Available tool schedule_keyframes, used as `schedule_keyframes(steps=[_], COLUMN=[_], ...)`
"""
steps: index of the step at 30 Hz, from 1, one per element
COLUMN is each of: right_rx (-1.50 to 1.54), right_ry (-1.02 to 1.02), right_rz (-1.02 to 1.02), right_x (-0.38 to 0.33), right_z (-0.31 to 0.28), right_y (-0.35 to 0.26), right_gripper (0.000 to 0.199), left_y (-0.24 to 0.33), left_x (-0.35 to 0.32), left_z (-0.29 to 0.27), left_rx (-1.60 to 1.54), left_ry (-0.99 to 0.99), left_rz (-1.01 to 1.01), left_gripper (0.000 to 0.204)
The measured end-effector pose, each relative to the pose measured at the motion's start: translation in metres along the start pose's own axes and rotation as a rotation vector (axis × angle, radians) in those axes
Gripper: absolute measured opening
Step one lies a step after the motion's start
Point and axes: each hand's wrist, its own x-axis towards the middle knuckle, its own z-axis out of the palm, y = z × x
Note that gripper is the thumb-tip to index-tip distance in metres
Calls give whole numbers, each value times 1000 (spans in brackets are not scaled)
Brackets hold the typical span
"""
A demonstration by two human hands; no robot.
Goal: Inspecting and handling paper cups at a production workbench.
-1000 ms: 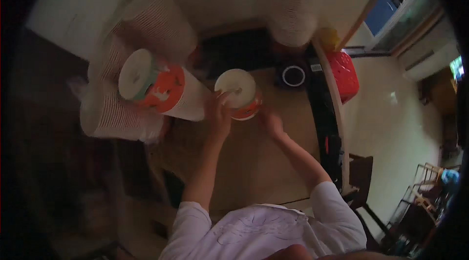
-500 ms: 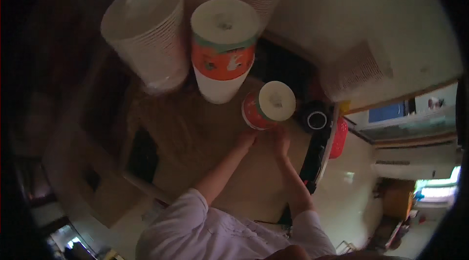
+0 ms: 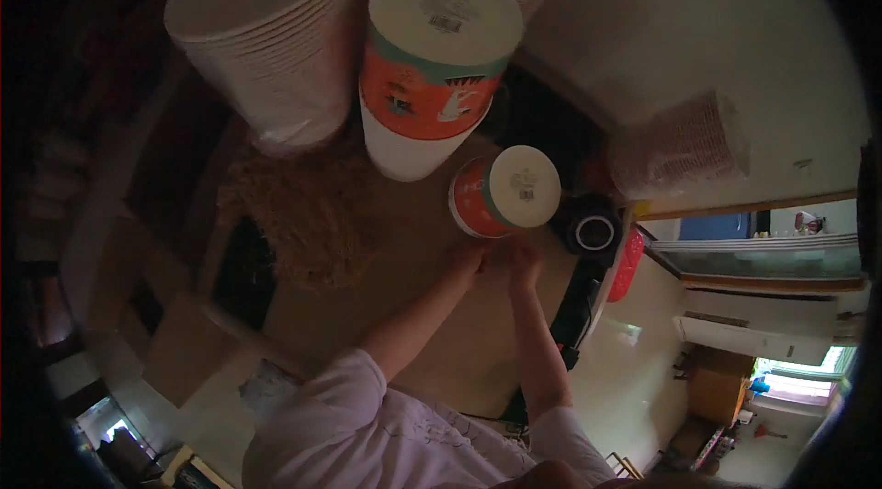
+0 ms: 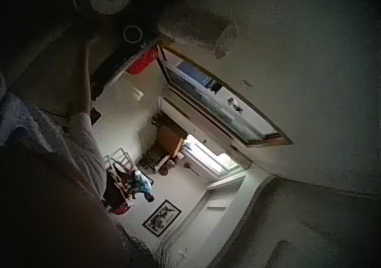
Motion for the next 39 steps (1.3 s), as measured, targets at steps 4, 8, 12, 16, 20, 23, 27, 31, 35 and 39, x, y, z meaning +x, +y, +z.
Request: schedule_keyframes(steps=[4, 8, 12, 16, 20, 23, 27, 31, 35, 39], right_rx=[694, 805, 912, 713, 480, 49, -60, -453, -834, -883], right_ry=[-185, -254, -236, -156, 56, 220, 167, -27, -269, -290], right_rz=[424, 555, 448, 639, 345, -123, -519, -746, -730, -800], right_x=[-3, -2, -2, -12, -28, -27, -14, 9, 21, 24], right_z=[9, 6, 13, 12, -8, -29, -50, -30, -13, -16], right_y=[-12, -12, -10, -32, -77, -118, -183, -230, -231, -216], right_gripper=[11, 13, 15, 6, 6, 7, 25, 45, 60, 62], left_y=[-1, -1, -20, -43, -27, 8, 40, 39, 21, 12], left_x=[-6, -9, 5, 33, 30, 8, -9, -6, 18, 34], left_z=[-6, -5, -15, -46, -63, -58, -37, -44, -76, -98], left_rx=[106, -16, 122, 49, -62, 155, 251, 388, 562, 856], left_ry=[162, 207, 213, 394, 359, 322, 399, 454, 440, 431], left_rz=[50, 26, 16, 322, 603, 400, 304, 406, 478, 557], left_gripper=[23, 12, 9, 10, 9, 11, 13, 12, 17, 21])
